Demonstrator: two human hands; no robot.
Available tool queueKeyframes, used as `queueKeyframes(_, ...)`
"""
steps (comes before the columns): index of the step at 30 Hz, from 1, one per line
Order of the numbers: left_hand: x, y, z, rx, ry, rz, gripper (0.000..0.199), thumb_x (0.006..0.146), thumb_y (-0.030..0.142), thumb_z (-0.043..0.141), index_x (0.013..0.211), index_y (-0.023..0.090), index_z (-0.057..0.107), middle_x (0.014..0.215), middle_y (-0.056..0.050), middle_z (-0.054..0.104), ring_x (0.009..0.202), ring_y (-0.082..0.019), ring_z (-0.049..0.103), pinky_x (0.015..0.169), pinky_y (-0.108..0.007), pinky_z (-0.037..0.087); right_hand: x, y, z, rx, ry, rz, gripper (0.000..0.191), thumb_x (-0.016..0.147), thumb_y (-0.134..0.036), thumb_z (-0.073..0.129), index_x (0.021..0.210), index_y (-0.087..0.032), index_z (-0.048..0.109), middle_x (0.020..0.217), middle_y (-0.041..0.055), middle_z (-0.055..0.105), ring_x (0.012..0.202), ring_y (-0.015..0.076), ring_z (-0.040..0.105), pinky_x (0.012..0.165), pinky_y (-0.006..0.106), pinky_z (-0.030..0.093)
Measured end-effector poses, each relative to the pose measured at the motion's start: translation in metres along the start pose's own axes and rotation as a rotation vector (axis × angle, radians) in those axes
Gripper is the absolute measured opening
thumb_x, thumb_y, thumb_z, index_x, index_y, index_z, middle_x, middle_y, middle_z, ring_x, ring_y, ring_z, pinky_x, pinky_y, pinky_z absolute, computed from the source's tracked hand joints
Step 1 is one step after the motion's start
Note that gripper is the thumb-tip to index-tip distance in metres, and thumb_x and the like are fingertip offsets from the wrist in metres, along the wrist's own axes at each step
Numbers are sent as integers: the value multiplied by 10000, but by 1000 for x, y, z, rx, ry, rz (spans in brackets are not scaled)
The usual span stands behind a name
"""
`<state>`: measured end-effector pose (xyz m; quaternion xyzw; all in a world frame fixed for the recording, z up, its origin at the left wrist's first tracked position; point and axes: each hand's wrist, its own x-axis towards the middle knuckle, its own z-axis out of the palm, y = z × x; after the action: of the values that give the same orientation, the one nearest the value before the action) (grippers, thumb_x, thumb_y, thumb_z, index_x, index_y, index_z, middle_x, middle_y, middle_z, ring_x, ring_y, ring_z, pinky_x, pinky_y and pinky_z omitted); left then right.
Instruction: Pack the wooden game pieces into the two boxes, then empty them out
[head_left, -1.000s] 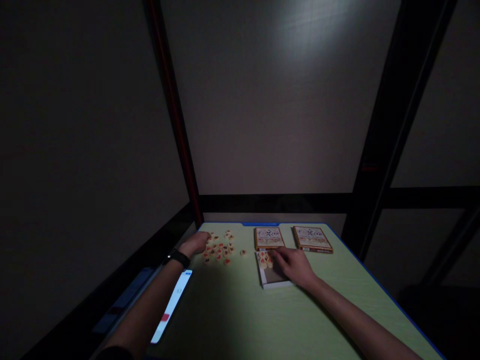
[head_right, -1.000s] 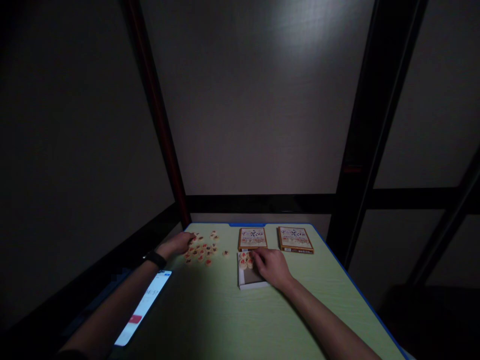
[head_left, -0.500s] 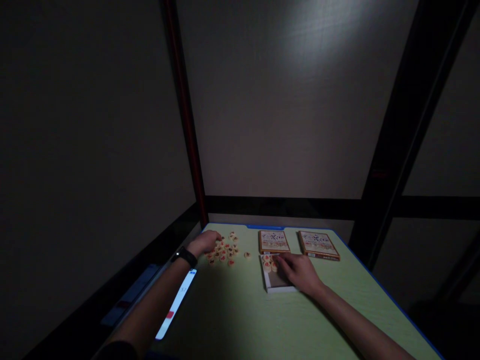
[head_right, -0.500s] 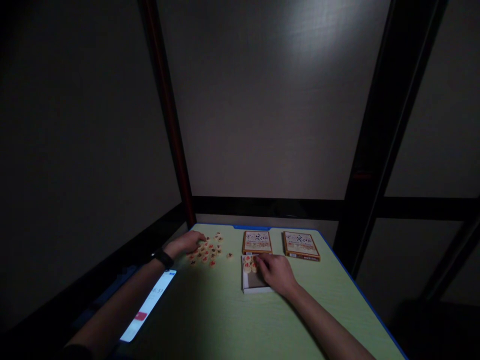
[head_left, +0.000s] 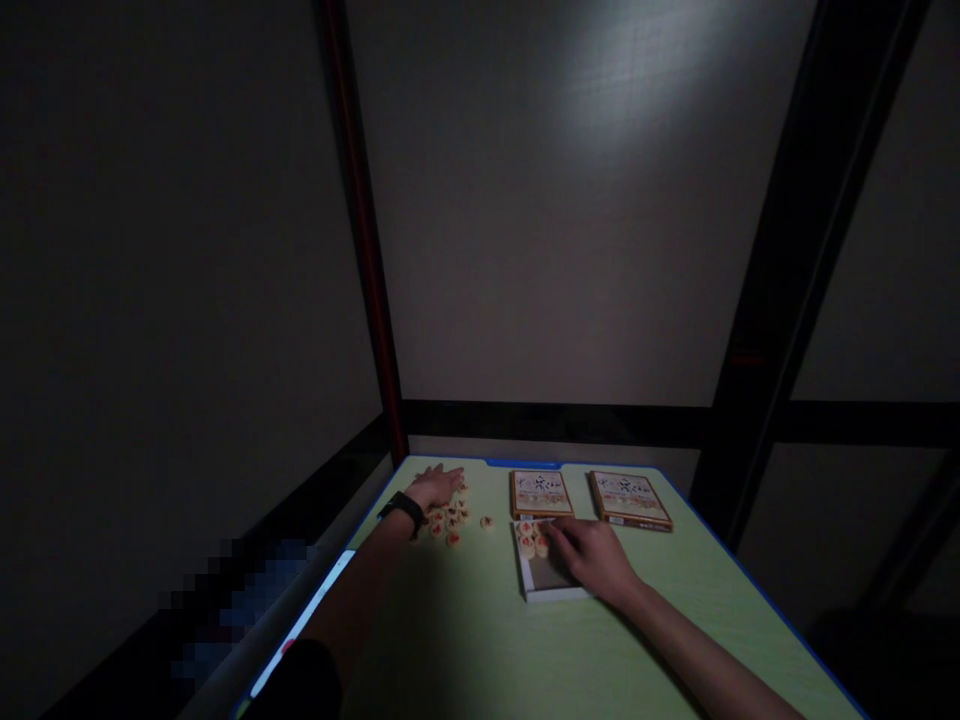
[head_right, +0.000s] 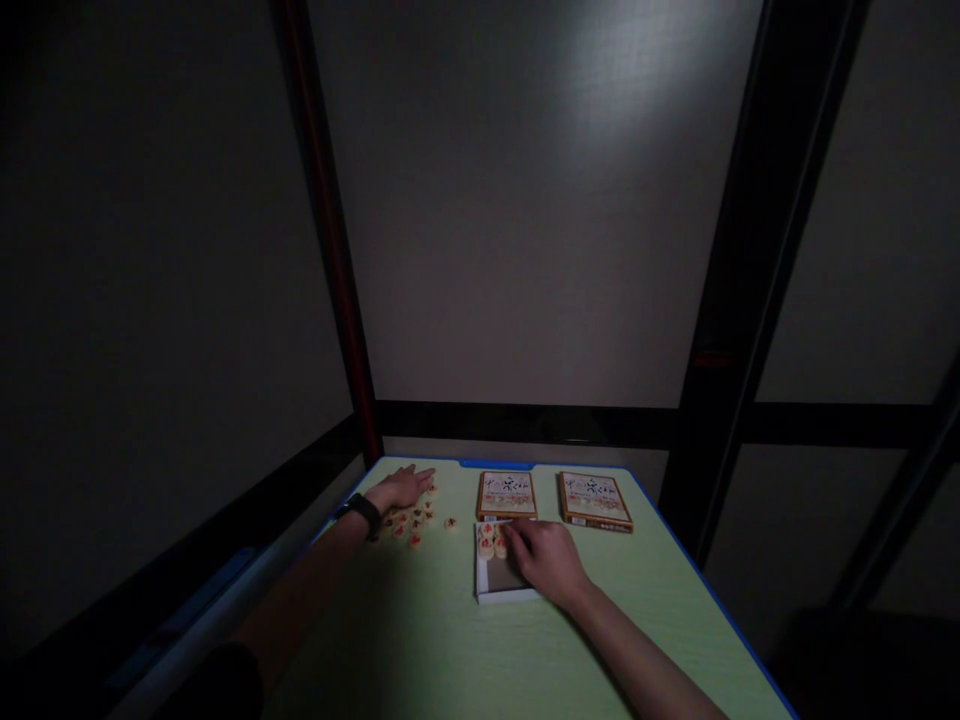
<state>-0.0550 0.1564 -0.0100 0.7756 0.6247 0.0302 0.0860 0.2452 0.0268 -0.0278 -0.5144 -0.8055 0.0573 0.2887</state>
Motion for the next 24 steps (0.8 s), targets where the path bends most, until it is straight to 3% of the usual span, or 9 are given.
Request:
queueKeyframes(3, -2, 10, 7, 67, -75, 25, 541, 968, 410, 308, 1468, 223, 397, 1524, -177, 385, 1389, -357, 383, 1092, -573, 292, 0, -1, -1, 4, -17, 8, 431, 959, -402, 362, 888, -201, 737, 836, 74, 771, 746, 212, 711, 666, 275, 451)
queueKeyframes(9, -13, 27, 18, 117, -100, 147, 534, 996, 367, 249, 1496, 199, 333, 1565, -129, 329, 1456, -259, 277, 1169, -428, 224, 0, -5, -4, -4, -20, -9, 442, 968, -398, 355, 859, -202, 736, 821, 73, 769, 740, 213, 710, 662, 275, 444)
queueKeyframes(15, -24, 37, 27, 100, -106, 210, 568, 1009, 404, 225, 1510, 144, 289, 1575, -140, 297, 1467, -232, 252, 1187, -384, 183, -1, -6, -5, -19, -24, -8, 430, 969, -391, 361, 851, -206, 731, 832, 69, 770, 747, 212, 711, 655, 273, 437)
queueKeyframes(20, -18, 22, 15, 102, -47, 143, 545, 1009, 419, 180, 1509, 231, 286, 1578, -95, 310, 1455, -230, 282, 1160, -409, 237, -1, -6, -5, -24, -28, -8, 432, 972, -388, 362, 826, -202, 723, 803, 68, 765, 731, 207, 709, 649, 268, 431)
queueKeyframes(24, -10, -3, -4, 118, 7, 26, 538, 998, 360, 207, 1472, 148, 347, 1536, -183, 363, 1436, -275, 321, 1132, -433, 273, -1, -6, -4, -26, -21, -16, 425, 973, -384, 369, 834, -204, 728, 825, 67, 770, 754, 207, 715, 662, 265, 437)
